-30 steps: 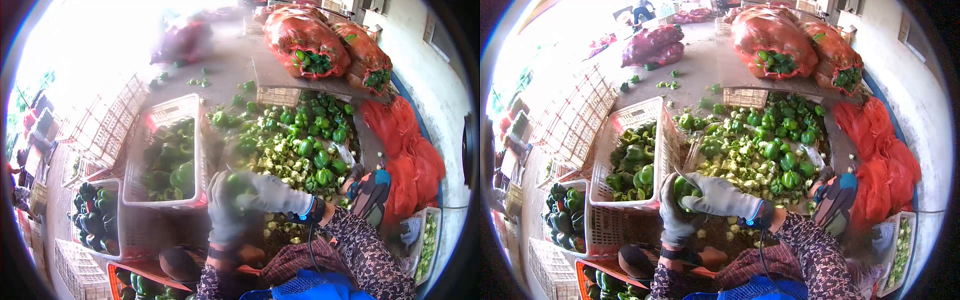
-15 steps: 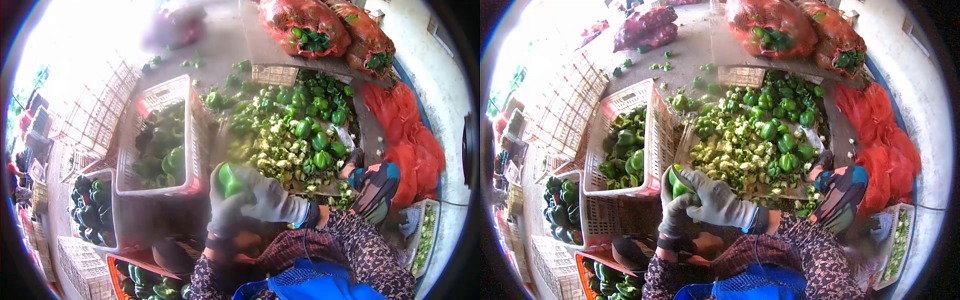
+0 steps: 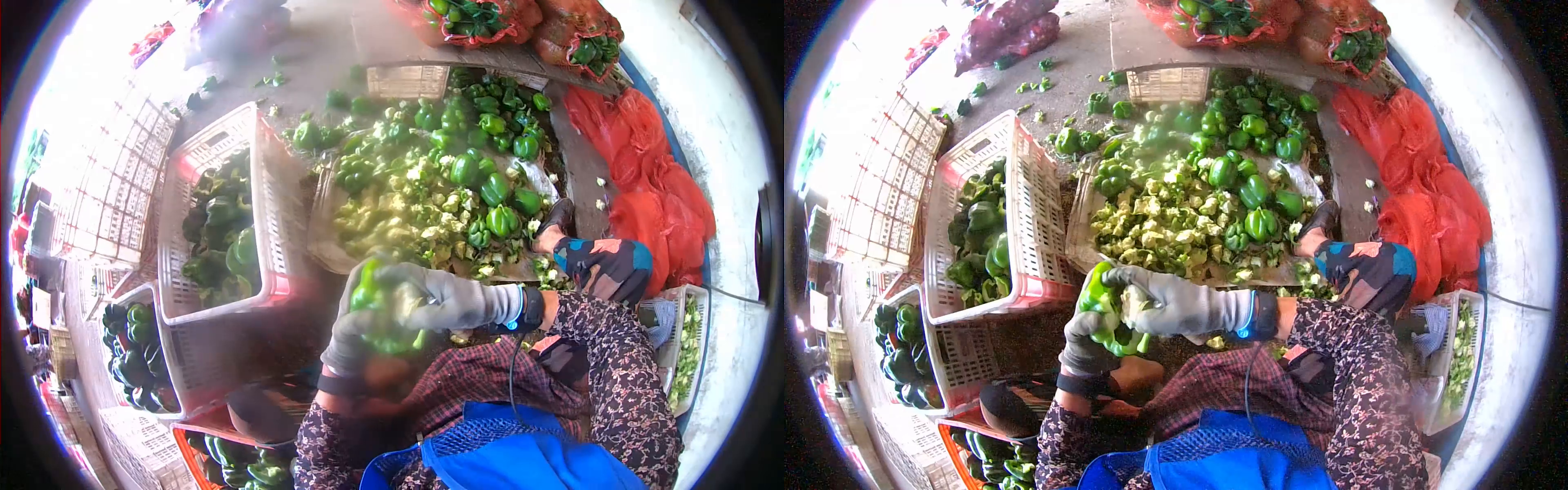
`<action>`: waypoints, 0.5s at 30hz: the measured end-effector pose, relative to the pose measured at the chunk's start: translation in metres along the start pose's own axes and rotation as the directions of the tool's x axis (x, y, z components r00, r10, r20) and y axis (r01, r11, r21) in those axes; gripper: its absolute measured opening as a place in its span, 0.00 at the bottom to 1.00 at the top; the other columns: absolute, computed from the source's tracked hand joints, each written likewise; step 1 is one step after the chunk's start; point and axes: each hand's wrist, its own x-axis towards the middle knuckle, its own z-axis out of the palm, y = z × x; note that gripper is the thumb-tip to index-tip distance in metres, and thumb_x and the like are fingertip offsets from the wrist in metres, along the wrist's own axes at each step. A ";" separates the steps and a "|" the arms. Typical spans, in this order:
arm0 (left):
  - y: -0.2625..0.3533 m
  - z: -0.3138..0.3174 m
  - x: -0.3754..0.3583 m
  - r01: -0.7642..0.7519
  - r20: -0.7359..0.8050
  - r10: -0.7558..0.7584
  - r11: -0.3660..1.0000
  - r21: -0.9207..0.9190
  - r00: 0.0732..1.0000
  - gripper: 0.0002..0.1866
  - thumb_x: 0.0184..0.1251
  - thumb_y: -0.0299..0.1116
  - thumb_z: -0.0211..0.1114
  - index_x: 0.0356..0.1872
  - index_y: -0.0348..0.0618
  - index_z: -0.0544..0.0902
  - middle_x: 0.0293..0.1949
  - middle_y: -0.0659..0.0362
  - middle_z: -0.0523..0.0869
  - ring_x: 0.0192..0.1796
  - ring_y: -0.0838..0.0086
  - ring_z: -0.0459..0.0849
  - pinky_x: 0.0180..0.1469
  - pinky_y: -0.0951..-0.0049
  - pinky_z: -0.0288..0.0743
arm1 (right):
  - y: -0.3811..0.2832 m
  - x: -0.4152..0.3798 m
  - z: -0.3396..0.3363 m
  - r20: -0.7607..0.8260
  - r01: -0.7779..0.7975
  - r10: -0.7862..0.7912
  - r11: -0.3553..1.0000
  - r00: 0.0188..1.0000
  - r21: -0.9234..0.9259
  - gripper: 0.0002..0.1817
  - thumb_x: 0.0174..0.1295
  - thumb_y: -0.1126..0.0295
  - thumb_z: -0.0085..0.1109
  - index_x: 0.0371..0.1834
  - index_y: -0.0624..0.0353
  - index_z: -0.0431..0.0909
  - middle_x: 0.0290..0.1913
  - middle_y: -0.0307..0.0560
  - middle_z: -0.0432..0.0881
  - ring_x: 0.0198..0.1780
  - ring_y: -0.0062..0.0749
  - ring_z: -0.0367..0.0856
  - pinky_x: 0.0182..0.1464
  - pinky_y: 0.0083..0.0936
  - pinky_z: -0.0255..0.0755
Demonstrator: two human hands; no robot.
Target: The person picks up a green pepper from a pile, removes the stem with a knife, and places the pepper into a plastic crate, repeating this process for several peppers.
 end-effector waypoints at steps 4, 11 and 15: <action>0.001 0.005 0.010 0.024 -0.065 -0.037 0.980 -0.197 0.997 0.40 0.61 0.59 0.69 0.70 0.44 0.73 0.60 0.55 0.82 0.61 0.59 0.83 0.65 0.56 0.78 | -0.005 -0.019 -0.019 -0.197 -0.217 0.292 0.918 0.936 0.332 0.40 0.67 0.65 0.57 0.83 0.54 0.54 0.40 0.36 0.79 0.25 0.14 0.72 0.27 0.15 0.72; 0.135 -0.064 0.012 -0.266 -0.312 0.655 0.628 0.731 0.688 0.31 0.68 0.51 0.69 0.66 0.43 0.77 0.51 0.56 0.83 0.49 0.69 0.86 0.52 0.67 0.83 | -0.064 -0.023 -0.063 -0.630 -0.076 -0.188 0.927 0.753 -0.368 0.31 0.71 0.67 0.53 0.76 0.58 0.59 0.45 0.44 0.81 0.27 0.18 0.75 0.27 0.22 0.78; 0.216 -0.046 0.000 0.106 -0.561 0.363 0.765 0.635 0.744 0.13 0.74 0.43 0.66 0.50 0.48 0.82 0.42 0.57 0.85 0.42 0.70 0.85 0.44 0.68 0.81 | -0.060 0.000 -0.180 -0.440 0.033 -0.738 0.529 0.511 -0.848 0.25 0.66 0.76 0.59 0.67 0.60 0.73 0.50 0.49 0.82 0.51 0.38 0.82 0.56 0.35 0.78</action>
